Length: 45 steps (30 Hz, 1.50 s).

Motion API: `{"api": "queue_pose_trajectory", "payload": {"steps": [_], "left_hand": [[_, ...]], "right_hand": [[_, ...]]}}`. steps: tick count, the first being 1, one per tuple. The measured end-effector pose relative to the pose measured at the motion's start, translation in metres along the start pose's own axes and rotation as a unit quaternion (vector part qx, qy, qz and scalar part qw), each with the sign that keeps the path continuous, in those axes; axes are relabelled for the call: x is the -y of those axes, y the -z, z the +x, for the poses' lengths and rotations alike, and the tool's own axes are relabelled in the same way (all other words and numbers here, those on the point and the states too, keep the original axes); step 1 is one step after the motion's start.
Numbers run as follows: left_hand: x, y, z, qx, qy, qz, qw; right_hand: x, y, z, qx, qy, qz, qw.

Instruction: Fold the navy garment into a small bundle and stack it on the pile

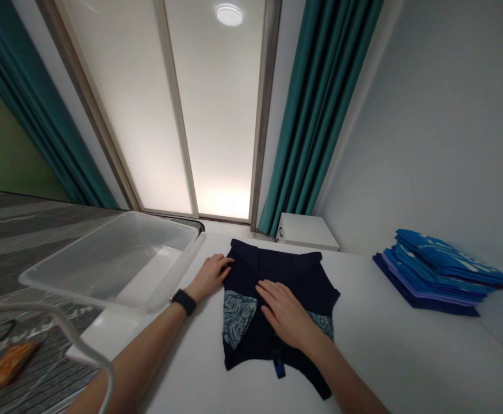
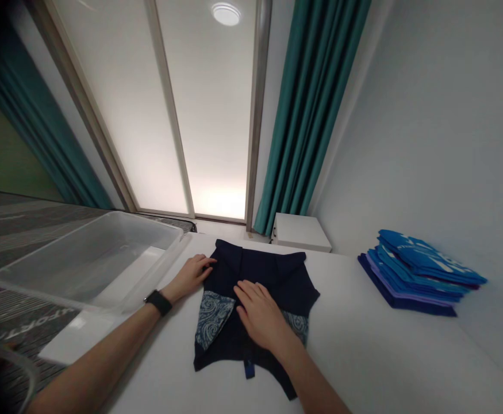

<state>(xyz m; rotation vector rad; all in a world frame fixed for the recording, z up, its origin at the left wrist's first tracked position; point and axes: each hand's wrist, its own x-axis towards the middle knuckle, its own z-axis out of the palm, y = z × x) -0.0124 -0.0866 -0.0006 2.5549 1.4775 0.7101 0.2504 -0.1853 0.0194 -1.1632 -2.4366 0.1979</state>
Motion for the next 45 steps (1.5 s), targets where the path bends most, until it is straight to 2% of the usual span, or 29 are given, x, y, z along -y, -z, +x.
{"api": "queue_pose_trajectory", "payload": {"steps": [4, 8, 13, 17, 20, 24, 28, 32, 38, 45], "left_hand": [[-0.003, -0.002, -0.003, -0.036, -0.027, 0.047, 0.998], [-0.016, 0.001, -0.009, -0.06, -0.054, 0.035, 0.996], [-0.028, 0.006, -0.02, -0.042, -0.049, -0.019, 0.998], [-0.028, 0.01, -0.02, -0.035, -0.042, -0.023, 0.998], [-0.029, 0.016, -0.007, -0.019, -0.06, -0.004, 0.998], [-0.032, 0.026, 0.03, 0.044, -0.136, 0.058, 0.988], [-0.04, 0.026, 0.076, 0.095, -0.208, 0.145, 0.963], [-0.049, 0.011, 0.107, 0.124, -0.242, 0.167, 0.948], [-0.05, -0.002, 0.123, 0.156, -0.259, 0.184, 0.935], [-0.043, 0.013, 0.125, 0.192, -0.302, 0.16, 0.92]], "right_hand": [[0.017, -0.007, 0.0, 0.068, 0.024, 0.001, 0.997], [0.017, -0.011, -0.002, 0.085, 0.02, 0.018, 0.996], [0.007, -0.006, -0.002, 0.029, -0.006, 0.051, 0.998], [-0.019, 0.003, -0.002, -0.049, -0.019, 0.046, 0.998], [-0.045, 0.008, -0.005, -0.105, -0.042, 0.034, 0.993], [-0.073, 0.005, -0.009, -0.143, -0.066, 0.018, 0.987], [-0.077, -0.006, -0.012, -0.134, -0.062, 0.012, 0.989], [-0.07, -0.01, -0.012, -0.123, -0.054, 0.009, 0.991], [-0.068, -0.009, -0.011, -0.115, -0.054, 0.008, 0.992], [-0.066, -0.008, -0.01, -0.116, -0.055, 0.013, 0.992]]}}
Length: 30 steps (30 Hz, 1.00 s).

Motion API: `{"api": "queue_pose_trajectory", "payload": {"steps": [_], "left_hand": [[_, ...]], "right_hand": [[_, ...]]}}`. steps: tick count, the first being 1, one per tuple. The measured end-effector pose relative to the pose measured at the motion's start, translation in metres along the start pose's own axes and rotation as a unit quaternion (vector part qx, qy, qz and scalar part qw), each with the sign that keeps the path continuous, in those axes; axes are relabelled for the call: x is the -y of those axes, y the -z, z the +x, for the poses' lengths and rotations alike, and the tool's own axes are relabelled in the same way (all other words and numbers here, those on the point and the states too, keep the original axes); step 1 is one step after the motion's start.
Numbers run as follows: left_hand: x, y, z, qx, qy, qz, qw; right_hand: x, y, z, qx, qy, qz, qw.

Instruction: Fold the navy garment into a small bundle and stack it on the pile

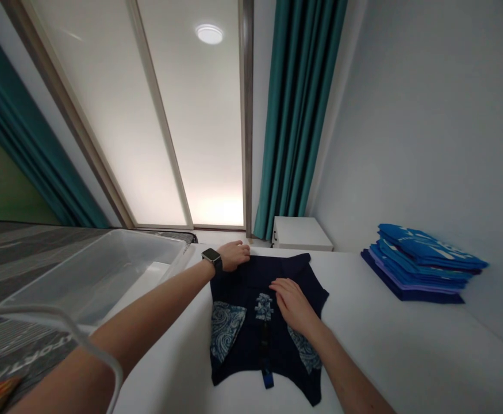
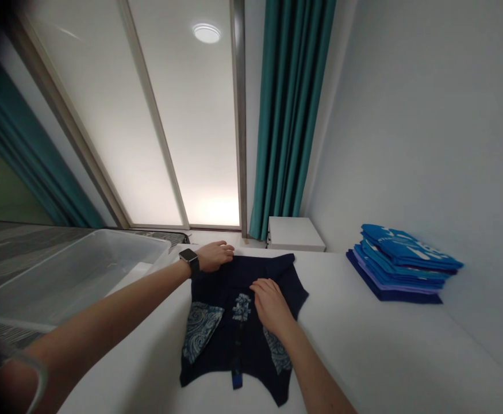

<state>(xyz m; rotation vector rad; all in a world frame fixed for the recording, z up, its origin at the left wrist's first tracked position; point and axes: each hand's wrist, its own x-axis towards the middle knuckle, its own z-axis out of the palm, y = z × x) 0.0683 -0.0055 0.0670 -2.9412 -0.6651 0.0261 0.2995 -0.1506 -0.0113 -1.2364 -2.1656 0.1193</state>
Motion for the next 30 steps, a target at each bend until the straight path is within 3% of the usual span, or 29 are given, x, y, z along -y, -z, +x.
{"api": "queue_pose_trajectory", "payload": {"steps": [4, 9, 15, 20, 24, 30], "left_hand": [[-0.001, 0.011, -0.02, -0.005, 0.015, -0.006, 1.0], [-0.017, 0.015, -0.065, -0.045, 0.089, 0.014, 0.995], [-0.041, -0.019, -0.115, -0.09, 0.198, -0.007, 0.976], [-0.051, -0.043, -0.127, -0.155, 0.29, -0.081, 0.941], [-0.05, -0.043, -0.121, -0.179, 0.276, -0.091, 0.94], [-0.04, -0.033, -0.108, -0.11, 0.185, -0.033, 0.976]], "right_hand": [[-0.001, -0.001, 0.0, -0.003, 0.001, 0.007, 1.0], [-0.001, -0.002, -0.001, -0.002, 0.006, 0.009, 1.0], [0.001, -0.004, -0.001, 0.0, -0.002, 0.003, 1.0], [-0.001, -0.006, -0.002, -0.007, -0.003, 0.004, 1.0], [-0.001, -0.007, -0.002, -0.004, -0.007, 0.009, 1.0], [-0.001, -0.005, -0.002, 0.011, -0.015, 0.009, 1.0]]}}
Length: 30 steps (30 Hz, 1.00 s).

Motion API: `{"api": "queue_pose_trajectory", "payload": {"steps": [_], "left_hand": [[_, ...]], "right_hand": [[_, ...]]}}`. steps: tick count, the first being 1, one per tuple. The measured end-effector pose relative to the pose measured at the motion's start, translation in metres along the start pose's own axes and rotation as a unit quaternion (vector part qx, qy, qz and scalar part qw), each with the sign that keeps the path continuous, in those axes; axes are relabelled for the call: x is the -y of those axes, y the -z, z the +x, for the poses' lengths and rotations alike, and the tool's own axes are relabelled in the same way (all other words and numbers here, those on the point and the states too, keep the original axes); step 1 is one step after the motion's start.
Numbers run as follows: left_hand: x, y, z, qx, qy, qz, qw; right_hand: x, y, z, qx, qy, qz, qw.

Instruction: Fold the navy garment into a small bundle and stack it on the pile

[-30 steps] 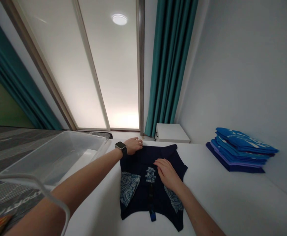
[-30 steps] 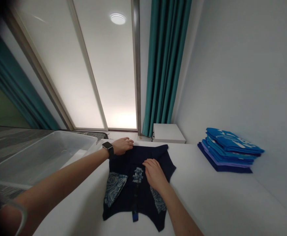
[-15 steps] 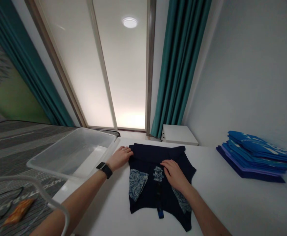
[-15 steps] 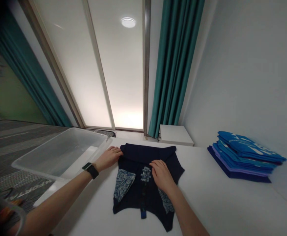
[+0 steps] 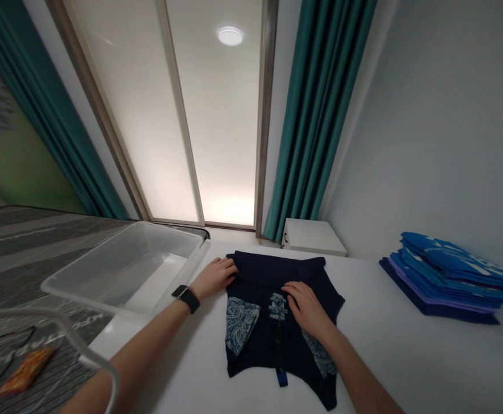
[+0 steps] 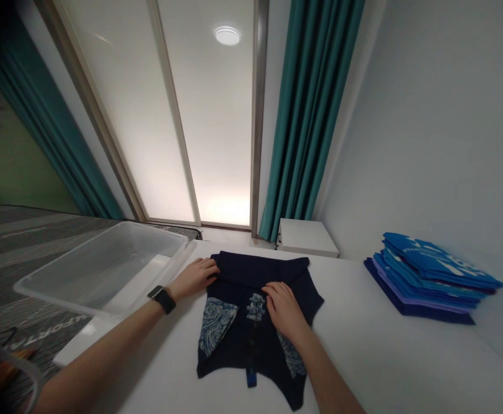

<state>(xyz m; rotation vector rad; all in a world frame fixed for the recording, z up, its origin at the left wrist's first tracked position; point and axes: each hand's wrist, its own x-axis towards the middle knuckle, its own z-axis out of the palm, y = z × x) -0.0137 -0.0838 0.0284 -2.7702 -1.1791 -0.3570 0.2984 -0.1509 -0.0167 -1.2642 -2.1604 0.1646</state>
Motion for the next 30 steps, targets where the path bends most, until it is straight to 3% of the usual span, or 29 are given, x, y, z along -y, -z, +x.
{"api": "queue_pose_trajectory", "payload": {"steps": [3, 7, 15, 23, 30], "left_hand": [[0.001, 0.004, 0.0, 0.016, -0.022, 0.018, 0.999], [-0.001, 0.007, -0.009, 0.015, -0.004, 0.025, 1.0], [-0.013, -0.001, -0.025, -0.044, 0.017, 0.003, 0.999], [-0.005, -0.003, -0.031, -0.09, 0.048, -0.056, 0.993], [-0.025, -0.011, -0.025, -0.095, 0.05, -0.039, 0.993]], "right_hand": [[0.001, 0.001, 0.0, 0.003, 0.0, -0.002, 1.0], [0.002, 0.002, 0.0, 0.006, -0.001, -0.004, 1.0], [0.003, 0.003, 0.0, 0.002, 0.005, -0.004, 1.0], [0.004, 0.004, 0.001, -0.007, -0.004, 0.007, 1.0], [-0.004, 0.017, 0.009, -0.029, -0.105, -0.103, 0.989]]}}
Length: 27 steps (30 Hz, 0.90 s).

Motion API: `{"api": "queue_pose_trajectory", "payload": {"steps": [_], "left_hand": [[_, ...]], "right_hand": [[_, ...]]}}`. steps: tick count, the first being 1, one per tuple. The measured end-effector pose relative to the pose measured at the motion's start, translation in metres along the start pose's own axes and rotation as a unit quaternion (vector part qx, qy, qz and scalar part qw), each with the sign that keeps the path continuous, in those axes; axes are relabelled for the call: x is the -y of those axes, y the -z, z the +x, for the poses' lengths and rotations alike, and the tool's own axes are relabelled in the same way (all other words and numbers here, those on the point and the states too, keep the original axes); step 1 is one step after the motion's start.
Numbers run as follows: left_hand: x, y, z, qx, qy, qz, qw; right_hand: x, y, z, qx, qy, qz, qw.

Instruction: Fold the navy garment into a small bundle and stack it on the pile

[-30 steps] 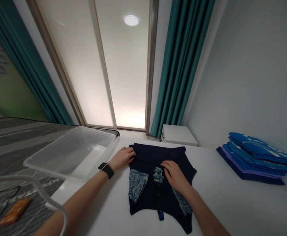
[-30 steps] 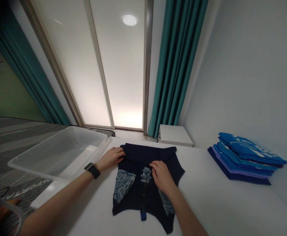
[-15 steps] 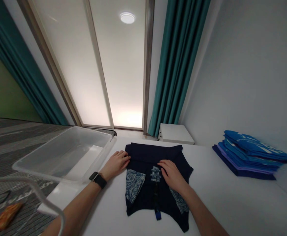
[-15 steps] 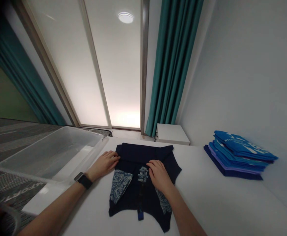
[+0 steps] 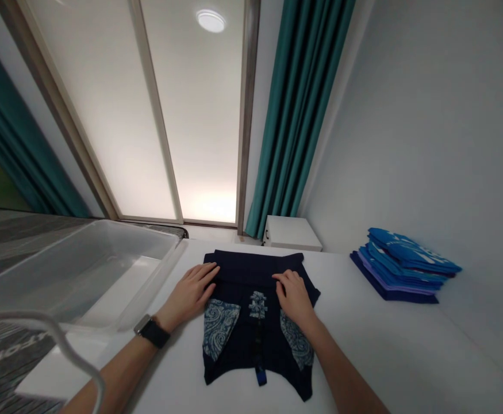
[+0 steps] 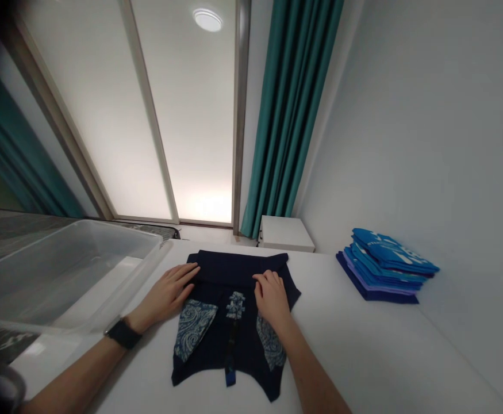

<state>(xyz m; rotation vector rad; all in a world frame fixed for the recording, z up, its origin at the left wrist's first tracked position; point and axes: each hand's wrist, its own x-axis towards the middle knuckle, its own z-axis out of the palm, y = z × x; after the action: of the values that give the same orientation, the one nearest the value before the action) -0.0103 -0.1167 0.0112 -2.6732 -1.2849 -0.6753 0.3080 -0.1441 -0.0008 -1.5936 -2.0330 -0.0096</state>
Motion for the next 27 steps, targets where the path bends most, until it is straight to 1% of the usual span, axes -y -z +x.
{"api": "queue_pose_trajectory", "payload": {"steps": [2, 4, 7, 12, 16, 19, 21, 24, 27], "left_hand": [[-0.007, -0.003, 0.001, 0.009, -0.008, 0.007, 1.0], [-0.011, -0.005, 0.002, 0.019, -0.017, 0.008, 1.0], [-0.01, -0.009, 0.001, 0.02, -0.017, 0.0, 1.0], [-0.004, -0.013, -0.002, 0.005, -0.009, -0.019, 1.0], [-0.005, -0.014, -0.003, 0.011, -0.003, -0.028, 1.0], [-0.006, -0.012, -0.003, 0.011, -0.001, -0.035, 0.999], [-0.006, -0.011, -0.003, 0.011, -0.001, -0.039, 0.999], [-0.006, -0.011, -0.003, 0.011, 0.0, -0.044, 0.999], [-0.004, -0.013, -0.002, 0.01, 0.004, -0.047, 0.999]], "right_hand": [[-0.004, 0.003, 0.006, 0.009, -0.041, -0.039, 0.998], [-0.006, 0.006, 0.015, 0.034, -0.076, -0.075, 0.994], [-0.005, 0.006, 0.035, 0.064, -0.098, -0.11, 0.987], [0.0, -0.008, 0.072, 0.091, -0.119, -0.136, 0.979], [-0.001, -0.02, 0.09, 0.126, -0.159, -0.133, 0.97], [-0.008, -0.021, 0.095, 0.139, -0.193, -0.115, 0.964], [-0.015, -0.017, 0.095, 0.135, -0.21, -0.094, 0.964], [-0.029, -0.003, 0.09, 0.118, -0.216, -0.053, 0.968], [-0.049, 0.018, 0.074, 0.102, -0.203, -0.005, 0.974]]}}
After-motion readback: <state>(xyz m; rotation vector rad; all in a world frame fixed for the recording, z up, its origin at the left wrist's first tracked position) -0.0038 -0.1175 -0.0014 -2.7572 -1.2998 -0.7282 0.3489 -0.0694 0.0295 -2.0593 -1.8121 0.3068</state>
